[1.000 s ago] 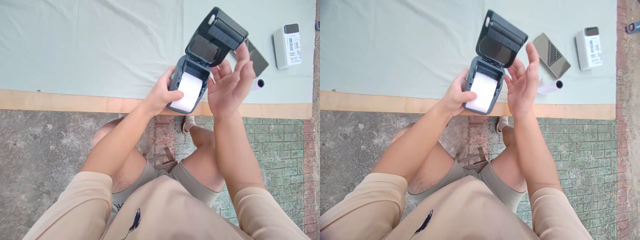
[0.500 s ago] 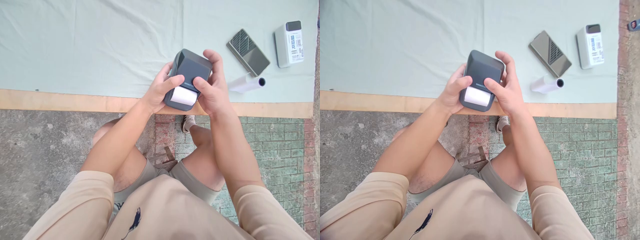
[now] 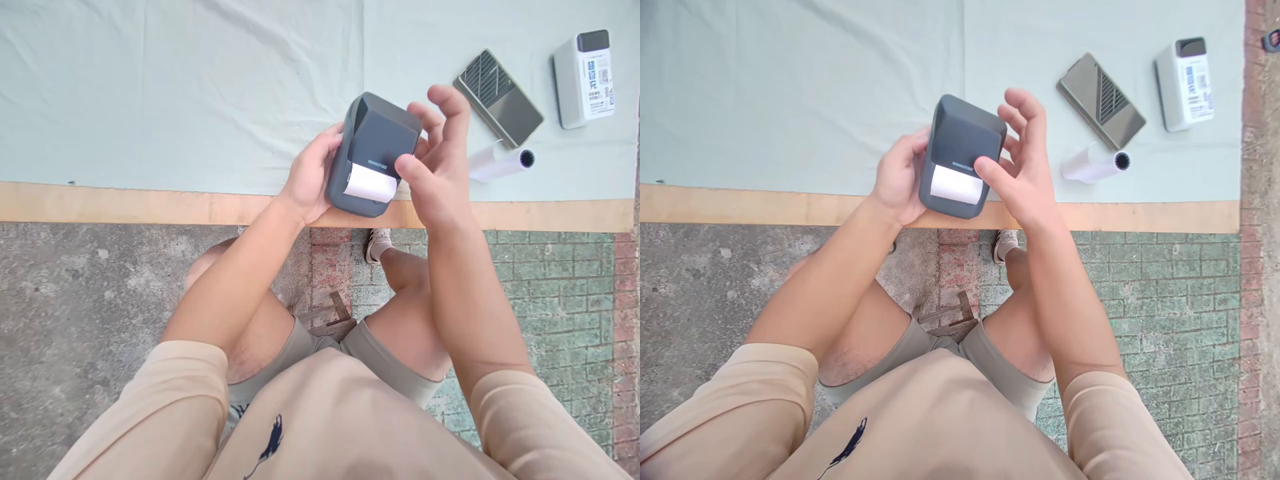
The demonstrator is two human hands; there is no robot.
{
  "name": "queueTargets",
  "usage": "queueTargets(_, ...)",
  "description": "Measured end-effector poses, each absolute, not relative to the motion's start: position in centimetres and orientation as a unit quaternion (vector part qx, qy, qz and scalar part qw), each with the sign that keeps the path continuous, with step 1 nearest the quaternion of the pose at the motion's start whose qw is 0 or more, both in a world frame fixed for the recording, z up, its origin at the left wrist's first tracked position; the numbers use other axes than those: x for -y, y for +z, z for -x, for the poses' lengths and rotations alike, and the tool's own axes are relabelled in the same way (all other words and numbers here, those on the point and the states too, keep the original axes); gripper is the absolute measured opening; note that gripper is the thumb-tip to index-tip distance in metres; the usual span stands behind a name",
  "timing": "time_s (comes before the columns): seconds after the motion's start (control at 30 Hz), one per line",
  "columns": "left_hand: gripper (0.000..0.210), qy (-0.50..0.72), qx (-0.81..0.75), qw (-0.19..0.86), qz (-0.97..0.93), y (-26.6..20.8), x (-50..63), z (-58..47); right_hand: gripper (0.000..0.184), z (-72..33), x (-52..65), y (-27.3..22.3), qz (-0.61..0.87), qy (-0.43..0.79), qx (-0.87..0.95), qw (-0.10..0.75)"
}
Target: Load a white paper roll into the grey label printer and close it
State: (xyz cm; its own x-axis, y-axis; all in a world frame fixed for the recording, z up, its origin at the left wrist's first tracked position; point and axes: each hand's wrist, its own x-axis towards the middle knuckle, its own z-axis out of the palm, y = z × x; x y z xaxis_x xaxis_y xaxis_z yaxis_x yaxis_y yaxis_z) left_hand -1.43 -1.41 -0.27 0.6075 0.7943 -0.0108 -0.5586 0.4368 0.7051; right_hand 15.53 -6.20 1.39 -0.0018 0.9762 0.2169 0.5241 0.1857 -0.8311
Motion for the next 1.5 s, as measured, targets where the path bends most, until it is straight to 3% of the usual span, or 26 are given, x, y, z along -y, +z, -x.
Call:
queueTargets(0.17, 0.03, 0.409, -0.182, 0.833, -0.326, -0.4, 1.4, 1.3, 0.08, -15.2, 6.8, 3.0, 0.577, 0.296, 0.651, 0.395)
queueTargets(0.23, 0.029, 0.393, -0.182, 0.844, -0.316, -0.3, 1.4, 1.4, 0.066, -14.7, 6.7, 3.2, 0.598, 0.21, 0.631, 0.448)
queueTargets(0.33, 0.034, 0.39, -0.17, 0.855, -0.295, -0.3, 1.5, 1.4, 0.027, -14.2, 6.0, 3.4, 0.607, 0.071, 0.563, 0.556)
queueTargets(0.43, 0.035, 0.378, -0.171, 0.858, -0.304, -0.1, 1.6, 1.5, 0.023, -14.0, 5.5, 3.9, 0.596, 0.056, 0.549, 0.583)
queueTargets(0.53, 0.02, 0.366, -0.193, 0.851, -0.323, 0.1, 1.8, 1.6, 0.019, -13.9, 5.5, 4.5, 0.579, 0.097, 0.583, 0.561)
queueTargets(0.63, 0.013, 0.37, -0.21, 0.836, -0.345, 0.0, 1.9, 1.7, 0.013, -14.0, 6.0, 5.2, 0.584, 0.106, 0.647, 0.478)
queueTargets(0.8, 0.014, 0.382, -0.214, 0.804, -0.403, -0.1, 2.1, 1.5, 0.02, -14.0, 6.5, 6.4, 0.642, 0.052, 0.743, 0.18)
queueTargets(0.97, 0.017, 0.353, -0.255, 0.783, -0.444, 0.4, 2.4, 1.4, 0.034, -13.5, 6.1, 6.7, 0.667, 0.083, 0.736, 0.085)
queueTargets(1.17, 0.014, 0.353, -0.267, 0.815, -0.374, 0.7, 2.2, 1.4, 0.035, -14.1, 6.5, 7.2, 0.664, 0.139, 0.696, 0.235)
queueTargets(1.3, 0.024, 0.374, -0.237, 0.831, -0.336, 0.1, 1.5, 1.4, 0.031, -16.5, 6.8, 5.9, 0.617, 0.277, 0.533, 0.508)
queueTargets(1.33, 0.027, 0.375, -0.231, 0.836, -0.327, 0.0, 1.3, 1.4, 0.029, -17.2, 6.8, 5.1, 0.611, 0.303, 0.492, 0.54)
queueTargets(1.5, 0.032, 0.389, -0.23, 0.842, -0.294, 0.1, 1.1, 1.3, 0.022, -19.5, 6.6, 1.0, 0.657, 0.282, 0.455, 0.531)
